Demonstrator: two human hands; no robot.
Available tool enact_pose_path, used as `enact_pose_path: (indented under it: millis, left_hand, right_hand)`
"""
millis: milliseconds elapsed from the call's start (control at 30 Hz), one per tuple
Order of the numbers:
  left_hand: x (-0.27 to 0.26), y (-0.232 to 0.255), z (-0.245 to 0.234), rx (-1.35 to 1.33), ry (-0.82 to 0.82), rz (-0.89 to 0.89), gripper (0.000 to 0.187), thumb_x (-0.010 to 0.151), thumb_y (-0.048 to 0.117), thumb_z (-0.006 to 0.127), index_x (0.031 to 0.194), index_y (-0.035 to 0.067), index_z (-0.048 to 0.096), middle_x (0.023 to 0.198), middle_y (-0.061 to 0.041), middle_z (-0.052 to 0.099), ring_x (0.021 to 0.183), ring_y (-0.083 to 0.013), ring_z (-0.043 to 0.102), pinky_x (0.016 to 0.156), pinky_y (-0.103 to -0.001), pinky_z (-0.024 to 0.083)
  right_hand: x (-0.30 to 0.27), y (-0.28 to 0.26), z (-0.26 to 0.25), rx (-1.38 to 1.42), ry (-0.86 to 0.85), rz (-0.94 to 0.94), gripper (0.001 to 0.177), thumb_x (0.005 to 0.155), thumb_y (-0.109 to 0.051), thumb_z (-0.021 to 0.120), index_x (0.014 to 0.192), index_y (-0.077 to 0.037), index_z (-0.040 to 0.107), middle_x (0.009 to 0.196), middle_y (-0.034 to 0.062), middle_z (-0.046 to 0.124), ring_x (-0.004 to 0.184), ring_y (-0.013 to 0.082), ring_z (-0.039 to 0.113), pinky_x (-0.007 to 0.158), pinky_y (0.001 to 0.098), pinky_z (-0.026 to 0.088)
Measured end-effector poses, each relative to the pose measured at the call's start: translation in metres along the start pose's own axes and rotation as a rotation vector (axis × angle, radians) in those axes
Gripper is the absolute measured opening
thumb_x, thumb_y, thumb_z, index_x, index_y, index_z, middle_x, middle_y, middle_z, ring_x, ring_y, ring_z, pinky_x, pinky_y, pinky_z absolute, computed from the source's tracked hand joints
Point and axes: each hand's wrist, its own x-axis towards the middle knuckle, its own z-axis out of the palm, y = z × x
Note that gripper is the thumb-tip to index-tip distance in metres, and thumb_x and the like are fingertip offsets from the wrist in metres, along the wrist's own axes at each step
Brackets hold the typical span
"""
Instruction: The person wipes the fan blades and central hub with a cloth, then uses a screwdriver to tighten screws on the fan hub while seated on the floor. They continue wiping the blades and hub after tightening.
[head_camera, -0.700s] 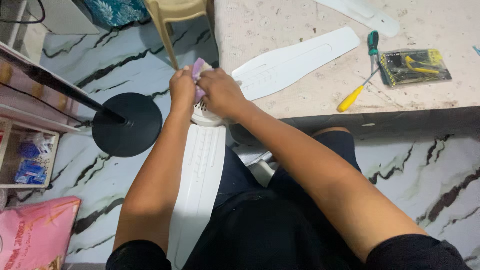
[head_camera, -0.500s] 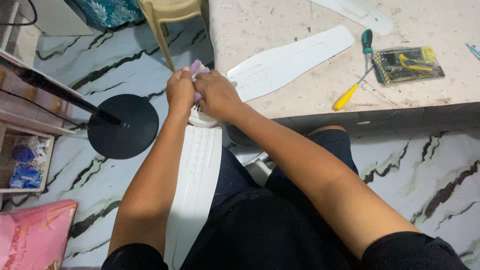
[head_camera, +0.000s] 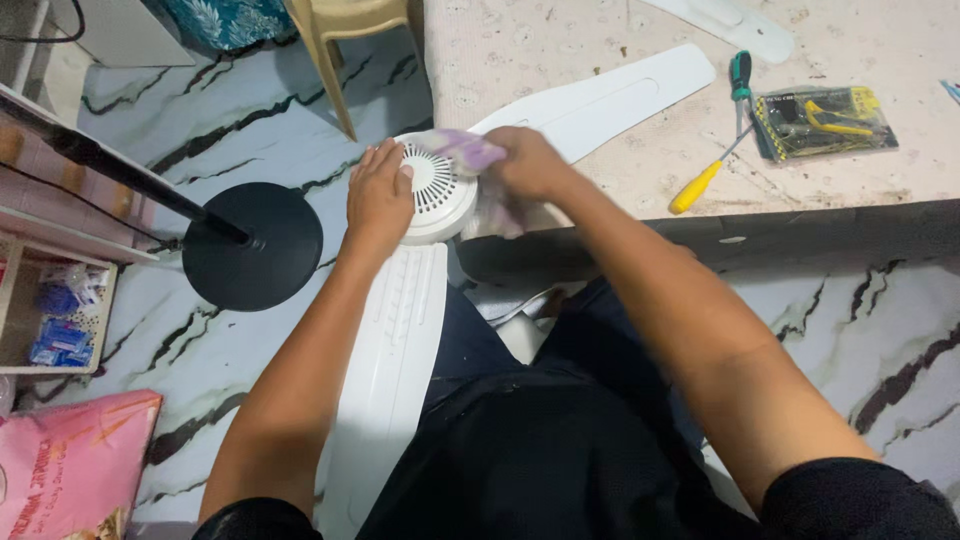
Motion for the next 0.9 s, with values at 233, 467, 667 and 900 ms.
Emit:
enact_pose_path:
  millis: [233,467,667,900]
  left_hand:
    - [-0.023,0.028,0.006,0.2,-0.101,0.053,0.06,0.098,0.021,0.055,0.147,-0.011,0.042,0.158,-0.031,0.03,0.149,-0.0487,0.022,0.119,-0.059,0.017]
    - [-0.053,0.077,0.009,0.237,-0.147,0.122,0.053,0.091,0.012,0.059,0.139,-0.01,0.051,0.154,-0.029,0.039,0.147,-0.0477,0.031,0.117,-0.06,0.027]
    - [-0.058,0.09,-0.011,0.179,-0.082,0.056,0.03,0.091,0.009,0.062,0.114,-0.01,0.064,0.138,-0.029,0.054,0.127,-0.0454,0.052,0.107,-0.05,0.046]
    - [-0.046,0.097,-0.048,0.23,-0.113,-0.015,0.027,0.087,0.009,0.061,0.109,-0.002,0.07,0.111,-0.024,0.068,0.102,-0.0431,0.063,0.084,-0.055,0.048]
  right_hand:
    - [-0.006,0.011,-0.011,0.184,0.194,-0.045,0.03,0.083,-0.012,0.068,0.111,-0.005,0.073,0.093,0.0096,0.075,0.083,0.0179,0.069,0.077,0.0326,0.056]
    - [0.004,-0.012,0.028,-0.002,0.255,-0.2,0.033,0.08,-0.02,0.074,0.108,-0.004,0.073,0.099,0.017,0.072,0.09,0.0294,0.068,0.082,0.041,0.054]
    - [0.013,-0.032,0.05,-0.397,0.254,-0.65,0.039,0.08,-0.021,0.077,0.115,-0.004,0.073,0.124,0.0193,0.068,0.11,0.0415,0.062,0.098,0.0477,0.05]
    - [0.001,-0.049,0.068,-0.466,0.185,-0.798,0.038,0.073,-0.011,0.072,0.11,-0.007,0.075,0.131,0.0167,0.066,0.118,0.0403,0.06,0.103,0.0451,0.048]
